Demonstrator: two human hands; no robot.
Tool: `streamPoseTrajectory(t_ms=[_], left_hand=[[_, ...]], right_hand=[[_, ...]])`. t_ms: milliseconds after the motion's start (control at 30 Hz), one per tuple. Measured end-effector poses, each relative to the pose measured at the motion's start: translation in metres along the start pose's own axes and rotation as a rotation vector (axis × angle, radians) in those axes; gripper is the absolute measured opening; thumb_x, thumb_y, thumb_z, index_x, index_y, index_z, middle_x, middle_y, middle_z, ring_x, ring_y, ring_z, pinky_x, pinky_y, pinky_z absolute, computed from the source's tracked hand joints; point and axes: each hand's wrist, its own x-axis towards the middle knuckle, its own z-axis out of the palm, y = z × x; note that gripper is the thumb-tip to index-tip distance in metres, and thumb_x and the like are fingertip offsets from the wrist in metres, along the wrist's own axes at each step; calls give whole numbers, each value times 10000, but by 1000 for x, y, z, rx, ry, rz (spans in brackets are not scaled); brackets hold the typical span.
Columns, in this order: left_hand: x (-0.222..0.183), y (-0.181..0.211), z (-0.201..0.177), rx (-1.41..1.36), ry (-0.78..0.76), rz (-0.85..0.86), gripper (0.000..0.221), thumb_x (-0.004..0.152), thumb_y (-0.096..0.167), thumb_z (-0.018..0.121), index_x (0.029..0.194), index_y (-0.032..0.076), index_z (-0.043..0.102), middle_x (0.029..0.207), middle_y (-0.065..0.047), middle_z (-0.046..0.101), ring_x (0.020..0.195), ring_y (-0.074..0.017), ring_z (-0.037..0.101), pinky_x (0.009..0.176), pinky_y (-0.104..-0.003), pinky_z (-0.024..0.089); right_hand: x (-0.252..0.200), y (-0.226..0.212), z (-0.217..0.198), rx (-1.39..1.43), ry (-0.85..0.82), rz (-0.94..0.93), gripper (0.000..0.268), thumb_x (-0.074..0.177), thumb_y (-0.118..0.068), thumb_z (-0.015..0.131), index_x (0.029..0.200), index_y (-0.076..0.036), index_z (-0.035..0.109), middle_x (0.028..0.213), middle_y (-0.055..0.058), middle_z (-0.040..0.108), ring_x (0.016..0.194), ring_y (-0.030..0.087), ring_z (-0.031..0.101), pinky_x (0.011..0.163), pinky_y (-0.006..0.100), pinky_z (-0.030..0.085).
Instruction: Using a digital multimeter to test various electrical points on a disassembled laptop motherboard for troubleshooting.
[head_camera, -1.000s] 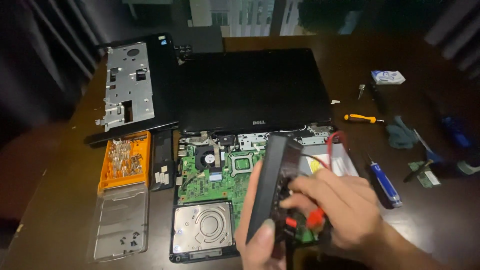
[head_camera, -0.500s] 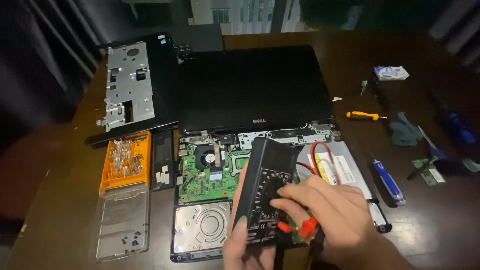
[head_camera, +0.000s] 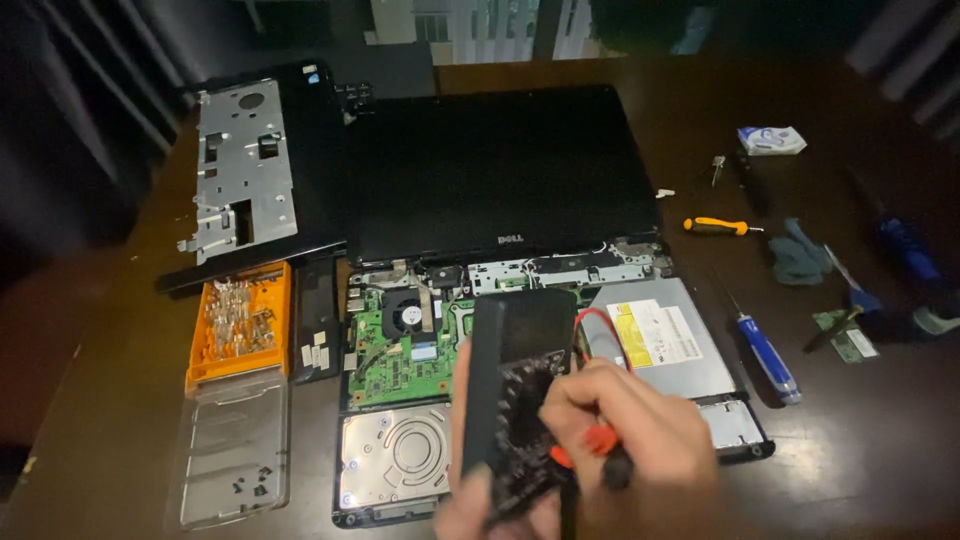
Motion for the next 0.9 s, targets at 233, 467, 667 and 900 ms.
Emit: streamPoseTrajectory(t_ms=[233, 467, 667, 900], left_hand=[[0, -3, -19, -1256, -98, -459, 694, 933, 267, 544, 1549, 49, 307, 1453, -243, 522, 1316, -358, 553, 1116, -543, 479], [4, -3, -2, -912, -351, -94, 898, 947, 359, 594, 1603, -40, 129, 1582, -318, 355, 1424, -412, 449, 1190, -540, 356], [-8, -40, -20, -374, -319, 25, 972, 981, 567, 608, 1578, -76, 190, 1655, -258, 283, 1542, -372, 300, 1254, -526, 186], [-12, -21, 2, -411, -228, 15, 910, 962, 462, 638, 1551, -96, 227, 1543, -300, 440, 1364, -372, 543, 1151, -478, 410]], right_hand=[[22, 1, -23, 102, -80, -2, 175, 743, -28, 742, 917, -25, 746, 724, 36, 789, 474, 60, 584, 410, 171, 466], [26, -7, -17, -37, -127, -257, 127, 743, -51, 772, 719, -55, 648, 619, 2, 671, 363, 82, 463, 327, 230, 374], [13, -2, -16, -42, -227, -79, 276, 910, -131, 642, 648, -127, 553, 523, -17, 609, 356, 109, 494, 376, 270, 449], [-10, 20, -24, -111, -187, -48, 186, 628, -80, 726, 581, -186, 580, 477, -93, 586, 369, 53, 513, 389, 214, 442]])
